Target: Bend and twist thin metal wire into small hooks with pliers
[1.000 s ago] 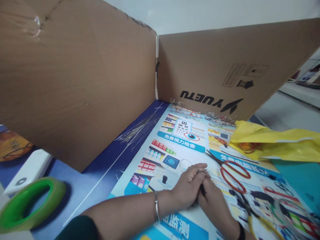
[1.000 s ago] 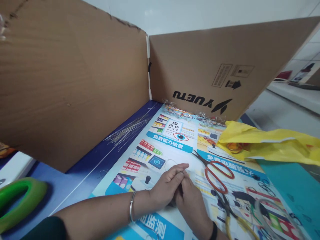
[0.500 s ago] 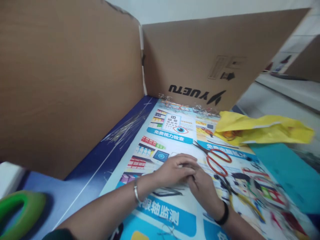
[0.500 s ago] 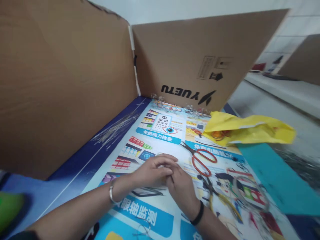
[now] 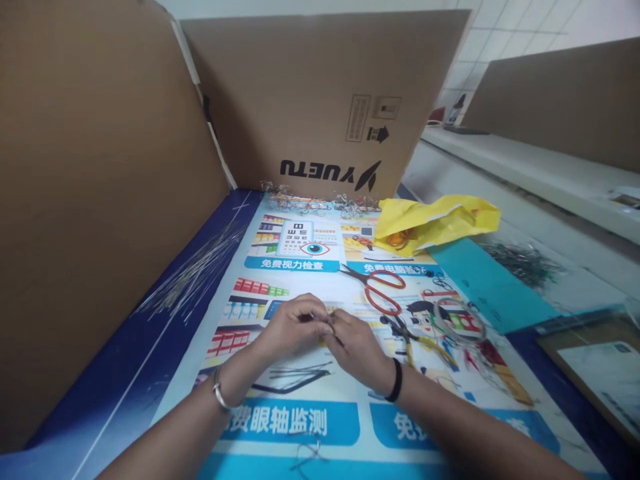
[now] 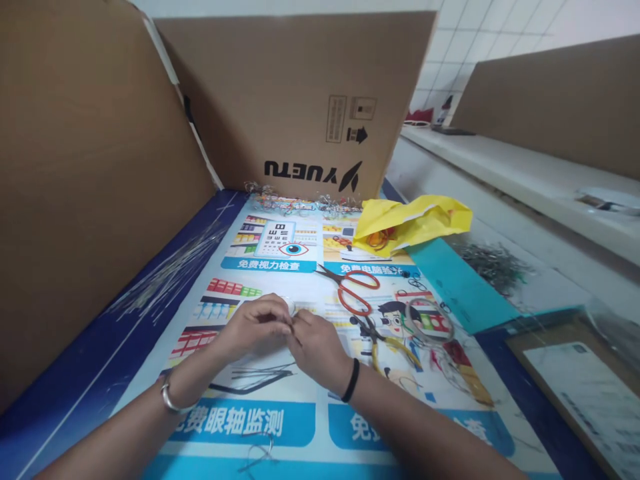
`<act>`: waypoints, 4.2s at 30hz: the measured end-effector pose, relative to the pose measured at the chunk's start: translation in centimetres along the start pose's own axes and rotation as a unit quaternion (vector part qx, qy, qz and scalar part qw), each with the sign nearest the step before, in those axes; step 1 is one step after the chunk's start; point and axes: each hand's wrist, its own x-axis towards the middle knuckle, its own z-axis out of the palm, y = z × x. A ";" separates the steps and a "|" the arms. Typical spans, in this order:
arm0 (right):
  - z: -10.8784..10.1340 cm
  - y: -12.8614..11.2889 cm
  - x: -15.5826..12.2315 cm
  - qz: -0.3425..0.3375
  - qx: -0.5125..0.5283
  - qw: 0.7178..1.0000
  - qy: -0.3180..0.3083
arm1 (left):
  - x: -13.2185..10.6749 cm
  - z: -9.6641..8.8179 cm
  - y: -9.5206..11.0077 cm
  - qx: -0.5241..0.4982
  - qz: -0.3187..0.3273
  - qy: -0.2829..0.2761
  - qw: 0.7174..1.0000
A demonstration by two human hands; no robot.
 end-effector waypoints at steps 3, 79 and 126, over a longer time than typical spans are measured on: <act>0.1 0.0 0.0 0.022 0.001 1.000 0.001 | -0.1 0.6 0.0 0.003 -0.039 0.056 0.998; -7.7 7.9 2.1 0.125 -0.357 0.908 -0.180 | -0.3 0.7 -0.4 0.070 -0.065 -0.013 0.995; -9.3 1.5 2.7 0.033 0.109 0.968 -0.223 | -0.3 0.4 0.8 -0.048 -0.128 -0.064 0.989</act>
